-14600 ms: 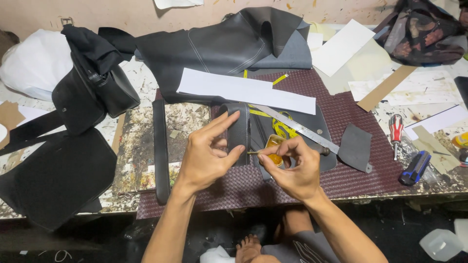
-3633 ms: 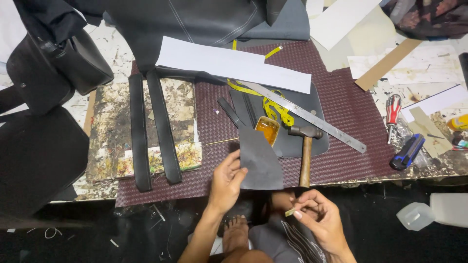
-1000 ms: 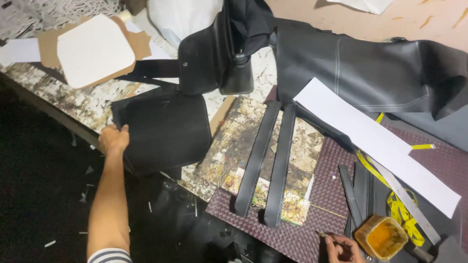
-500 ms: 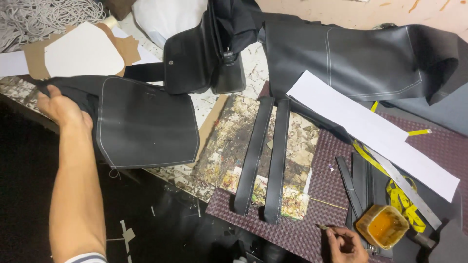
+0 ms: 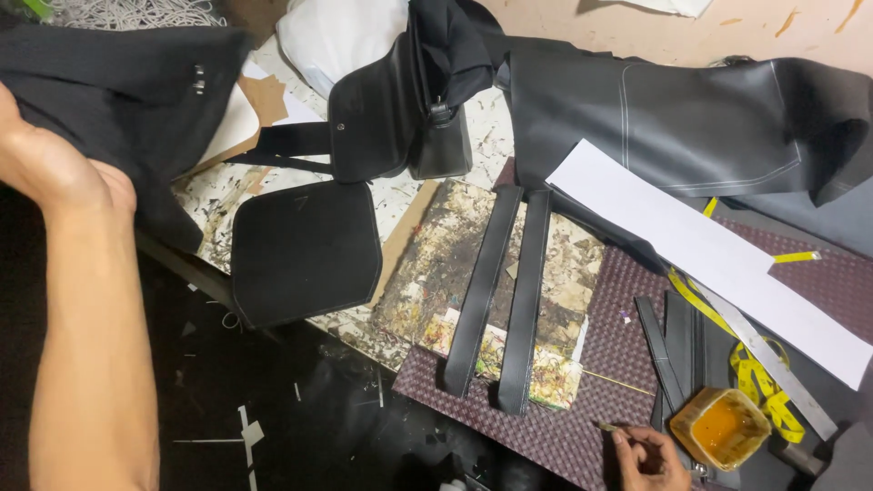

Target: Apply glue to leather edges, hammer them together, and mark assembly lines on leather components.

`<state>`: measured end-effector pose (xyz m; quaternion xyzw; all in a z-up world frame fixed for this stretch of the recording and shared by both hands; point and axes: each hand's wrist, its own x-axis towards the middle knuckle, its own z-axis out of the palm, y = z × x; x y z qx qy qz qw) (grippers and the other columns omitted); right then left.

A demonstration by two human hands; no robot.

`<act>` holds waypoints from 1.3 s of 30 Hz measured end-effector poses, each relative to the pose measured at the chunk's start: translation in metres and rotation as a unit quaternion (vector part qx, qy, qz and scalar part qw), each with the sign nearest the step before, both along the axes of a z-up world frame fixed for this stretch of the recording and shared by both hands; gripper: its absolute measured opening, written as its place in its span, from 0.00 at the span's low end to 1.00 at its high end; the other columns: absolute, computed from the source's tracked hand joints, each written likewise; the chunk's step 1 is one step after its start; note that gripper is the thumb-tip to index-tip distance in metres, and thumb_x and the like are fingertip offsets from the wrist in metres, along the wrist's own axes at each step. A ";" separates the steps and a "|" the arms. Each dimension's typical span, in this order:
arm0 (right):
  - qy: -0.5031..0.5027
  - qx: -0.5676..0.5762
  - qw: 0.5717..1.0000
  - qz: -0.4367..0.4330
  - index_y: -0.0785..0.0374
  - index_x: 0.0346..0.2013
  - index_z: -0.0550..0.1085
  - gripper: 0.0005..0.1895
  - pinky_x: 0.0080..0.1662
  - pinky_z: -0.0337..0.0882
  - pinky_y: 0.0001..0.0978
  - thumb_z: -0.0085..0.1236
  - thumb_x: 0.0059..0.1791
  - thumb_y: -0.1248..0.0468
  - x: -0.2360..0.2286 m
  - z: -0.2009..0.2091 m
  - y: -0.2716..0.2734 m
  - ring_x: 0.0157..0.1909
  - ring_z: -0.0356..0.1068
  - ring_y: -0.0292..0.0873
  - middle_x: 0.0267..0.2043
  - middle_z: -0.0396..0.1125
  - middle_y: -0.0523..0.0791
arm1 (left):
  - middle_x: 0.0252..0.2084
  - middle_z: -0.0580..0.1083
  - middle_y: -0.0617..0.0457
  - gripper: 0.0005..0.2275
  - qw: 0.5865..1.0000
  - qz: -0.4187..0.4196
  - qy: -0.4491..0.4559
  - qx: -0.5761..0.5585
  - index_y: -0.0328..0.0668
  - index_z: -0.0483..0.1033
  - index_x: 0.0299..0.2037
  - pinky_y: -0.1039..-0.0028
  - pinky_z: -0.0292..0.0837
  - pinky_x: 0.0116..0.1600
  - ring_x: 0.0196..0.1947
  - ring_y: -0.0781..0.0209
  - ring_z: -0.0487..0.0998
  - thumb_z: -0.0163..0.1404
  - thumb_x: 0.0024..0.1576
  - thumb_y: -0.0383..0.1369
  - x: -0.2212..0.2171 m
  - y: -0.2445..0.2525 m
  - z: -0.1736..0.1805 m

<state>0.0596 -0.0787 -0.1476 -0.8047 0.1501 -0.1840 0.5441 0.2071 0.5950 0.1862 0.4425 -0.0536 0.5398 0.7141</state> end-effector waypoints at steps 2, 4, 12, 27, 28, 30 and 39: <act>-0.023 0.025 0.999 0.008 0.66 0.38 0.75 0.05 0.31 0.61 0.19 0.65 0.51 0.70 0.000 0.005 0.001 0.24 0.56 0.27 0.28 0.71 0.45 | 0.58 0.81 0.37 0.20 0.998 -0.004 0.033 -0.060 0.29 0.82 0.52 0.50 0.83 0.73 0.62 0.41 0.84 0.54 0.53 0.36 -0.020 -0.050 0.014; 0.006 -0.002 0.999 0.032 0.62 0.40 0.76 0.08 0.30 0.58 0.22 0.65 0.50 0.63 -0.003 0.010 -0.003 0.25 0.54 0.29 0.19 0.58 0.39 | 0.64 0.65 0.31 0.13 0.972 0.005 -0.037 0.230 0.26 0.66 0.63 0.50 0.60 0.77 0.68 0.38 0.65 0.43 0.75 0.30 -0.038 -0.091 0.017; -0.110 0.236 0.950 0.172 0.65 0.43 0.72 0.09 0.60 0.67 0.46 0.62 0.50 0.69 -0.023 0.054 -0.016 0.49 0.71 0.44 0.37 0.73 0.49 | 0.74 0.62 0.41 0.17 0.977 -0.021 0.129 0.169 0.34 0.61 0.70 0.61 0.57 0.90 0.79 0.49 0.62 0.36 0.76 0.36 -0.157 -0.310 0.026; -0.218 0.495 0.827 0.152 0.62 0.42 0.66 0.12 0.32 0.61 0.21 0.59 0.49 0.71 -0.154 0.129 -0.129 0.25 0.59 0.33 0.35 0.69 0.45 | 0.52 0.75 0.29 0.25 0.794 -0.465 0.350 -0.178 0.24 0.69 0.58 0.57 0.73 0.59 0.52 0.41 0.78 0.54 0.52 0.32 -0.266 -0.512 -0.156; -0.211 0.474 0.844 0.135 0.63 0.43 0.67 0.10 0.33 0.63 0.21 0.58 0.49 0.72 -0.162 0.127 -0.137 0.26 0.59 0.33 0.36 0.70 0.47 | 0.48 0.79 0.31 0.24 0.685 -0.572 0.388 -0.231 0.22 0.69 0.58 0.58 0.73 0.56 0.48 0.44 0.80 0.53 0.50 0.26 -0.268 -0.503 -0.163; -0.214 0.468 0.848 0.126 0.64 0.43 0.68 0.12 0.32 0.62 0.17 0.60 0.48 0.72 -0.168 0.111 -0.155 0.27 0.63 0.32 0.36 0.71 0.49 | 0.41 0.75 0.45 0.15 0.676 -0.621 0.380 -0.117 0.28 0.72 0.47 0.67 0.68 0.50 0.43 0.56 0.75 0.53 0.51 0.28 -0.262 -0.499 -0.164; -0.145 0.453 0.862 0.178 0.69 0.39 0.69 0.14 0.36 0.75 0.23 0.65 0.43 0.74 -0.168 0.125 -0.135 0.30 0.75 0.41 0.31 0.74 0.55 | 0.33 0.71 0.62 0.02 0.574 -0.648 0.491 0.100 0.39 0.75 0.37 0.81 0.61 0.41 0.36 0.73 0.68 0.51 0.58 0.28 -0.292 -0.489 -0.286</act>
